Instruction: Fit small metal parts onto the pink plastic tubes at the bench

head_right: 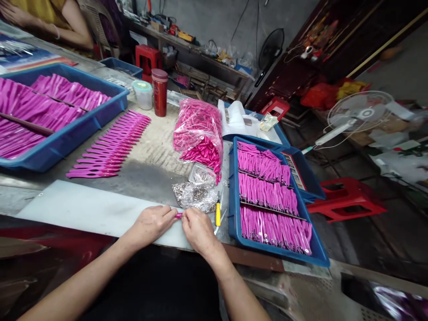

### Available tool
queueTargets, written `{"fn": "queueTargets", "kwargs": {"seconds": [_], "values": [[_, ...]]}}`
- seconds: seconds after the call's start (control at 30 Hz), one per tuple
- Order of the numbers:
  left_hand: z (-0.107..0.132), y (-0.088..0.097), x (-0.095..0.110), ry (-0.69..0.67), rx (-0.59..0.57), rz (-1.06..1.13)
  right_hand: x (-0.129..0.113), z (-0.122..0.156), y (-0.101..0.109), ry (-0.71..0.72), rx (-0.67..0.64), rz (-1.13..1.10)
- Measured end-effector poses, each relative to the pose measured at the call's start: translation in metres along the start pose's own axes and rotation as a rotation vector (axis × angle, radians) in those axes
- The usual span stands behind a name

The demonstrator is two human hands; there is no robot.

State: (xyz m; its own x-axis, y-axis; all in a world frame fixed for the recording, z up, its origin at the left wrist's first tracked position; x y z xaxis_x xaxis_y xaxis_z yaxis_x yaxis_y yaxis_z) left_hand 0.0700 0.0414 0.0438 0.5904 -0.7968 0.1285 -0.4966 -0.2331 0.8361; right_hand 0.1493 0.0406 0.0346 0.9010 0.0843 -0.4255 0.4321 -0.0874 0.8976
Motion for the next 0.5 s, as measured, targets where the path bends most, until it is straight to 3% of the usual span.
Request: {"fn": "queueTargets", "kwargs": {"seconds": [0.5], "values": [[0.0018, -0.0056, 0.0009, -0.014, -0.043, -0.008, -0.0057, 0.0000, -0.0015, 0.039, 0.056, 0.022]]}}
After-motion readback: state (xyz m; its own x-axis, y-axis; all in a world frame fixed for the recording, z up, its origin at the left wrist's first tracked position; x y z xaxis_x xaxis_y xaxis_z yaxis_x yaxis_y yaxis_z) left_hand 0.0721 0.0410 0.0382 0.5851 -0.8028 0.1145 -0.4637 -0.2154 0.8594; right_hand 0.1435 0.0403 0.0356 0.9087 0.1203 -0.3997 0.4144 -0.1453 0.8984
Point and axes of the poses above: each hand's wrist, its own z-axis away from the middle knuckle, its own y-axis out of the back of the hand, x = y × z, the point moved 9 cm from there along -z, towards the middle knuckle, and after that the axes turned 10 degrees about x, right-handed, at the moved point
